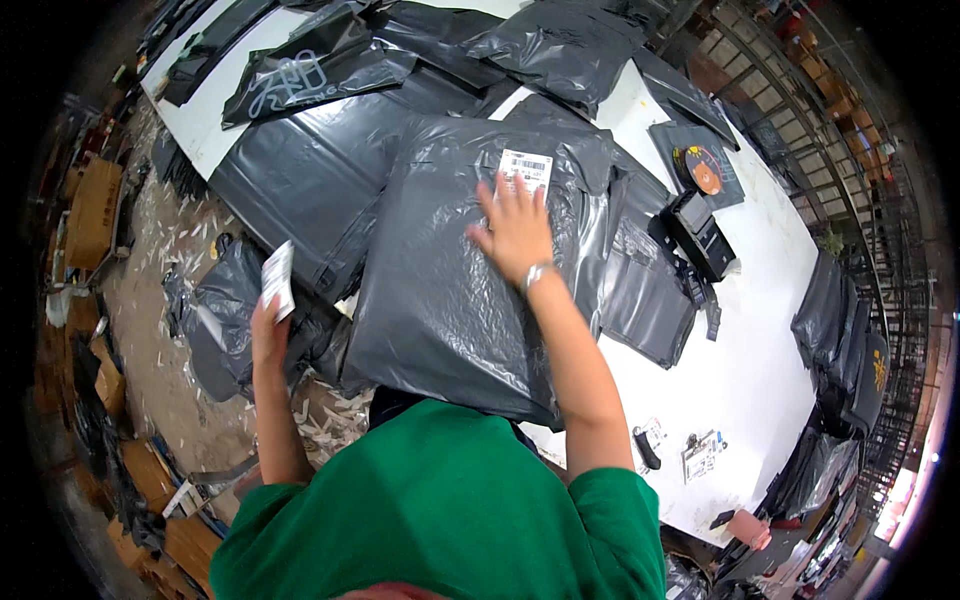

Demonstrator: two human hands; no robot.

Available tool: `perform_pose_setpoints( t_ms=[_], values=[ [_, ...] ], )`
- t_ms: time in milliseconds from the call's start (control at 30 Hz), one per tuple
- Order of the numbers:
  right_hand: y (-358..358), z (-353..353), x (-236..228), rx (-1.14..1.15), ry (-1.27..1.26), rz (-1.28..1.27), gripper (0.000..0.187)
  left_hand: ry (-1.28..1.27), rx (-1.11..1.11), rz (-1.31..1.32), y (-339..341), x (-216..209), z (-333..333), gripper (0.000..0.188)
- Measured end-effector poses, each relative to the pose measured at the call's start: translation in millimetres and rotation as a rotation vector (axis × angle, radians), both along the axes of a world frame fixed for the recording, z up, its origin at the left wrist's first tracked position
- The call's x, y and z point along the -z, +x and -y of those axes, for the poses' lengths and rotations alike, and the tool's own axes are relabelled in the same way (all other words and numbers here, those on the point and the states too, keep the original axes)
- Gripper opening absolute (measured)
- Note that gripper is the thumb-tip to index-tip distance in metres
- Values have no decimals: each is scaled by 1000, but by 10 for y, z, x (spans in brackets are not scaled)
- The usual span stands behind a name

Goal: The person organizes and labels several grey plastic shipping mailers on a large work table. The person retrieves a stack of clear plastic bags, moves them, and then proceeds to peel adhesive labels and apply them to the grey mailers one at a time before setting them aside.

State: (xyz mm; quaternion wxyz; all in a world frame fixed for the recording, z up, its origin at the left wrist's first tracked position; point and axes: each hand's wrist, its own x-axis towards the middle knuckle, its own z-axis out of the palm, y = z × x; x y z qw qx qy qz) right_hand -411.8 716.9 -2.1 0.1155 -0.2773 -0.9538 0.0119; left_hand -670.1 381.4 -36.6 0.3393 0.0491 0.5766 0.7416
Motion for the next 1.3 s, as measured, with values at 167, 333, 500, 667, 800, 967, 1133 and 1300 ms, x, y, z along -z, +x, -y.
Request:
perform_pose_setpoints(
  t_ms=[167, 333, 500, 667, 800, 967, 1133, 1300],
  values=[
    [1033, 1030, -257, -156, -495, -100, 56, 245, 335, 270, 399, -198, -860, 34],
    [2007, 1098, 236, 734, -931, -495, 36, -158, 638, 50, 590, -264, -1519, 28],
    [1769, 649, -14, 553, -912, 11, 55, -123, 632, 110, 407, -178, -1669, 27],
    [1518, 707, -67, 452, -376, -65, 58, -199, 580, 34, 500, -272, -1676, 24],
    [1195, 327, -133, 524, -796, -237, 68, -144, 563, 94, 504, -161, -1665, 24],
    [999, 168, 180, 467, -1094, -774, 66, -174, 445, -116, 634, -324, -1733, 28],
    [1305, 780, -194, 695, -883, -1425, 77, -13, 645, -573, 938, -1700, -2371, 36],
    [1880, -637, -1557, 548, 61, -2069, 52, 552, 656, -702, 1861, -3076, -3399, 16]
  ],
)
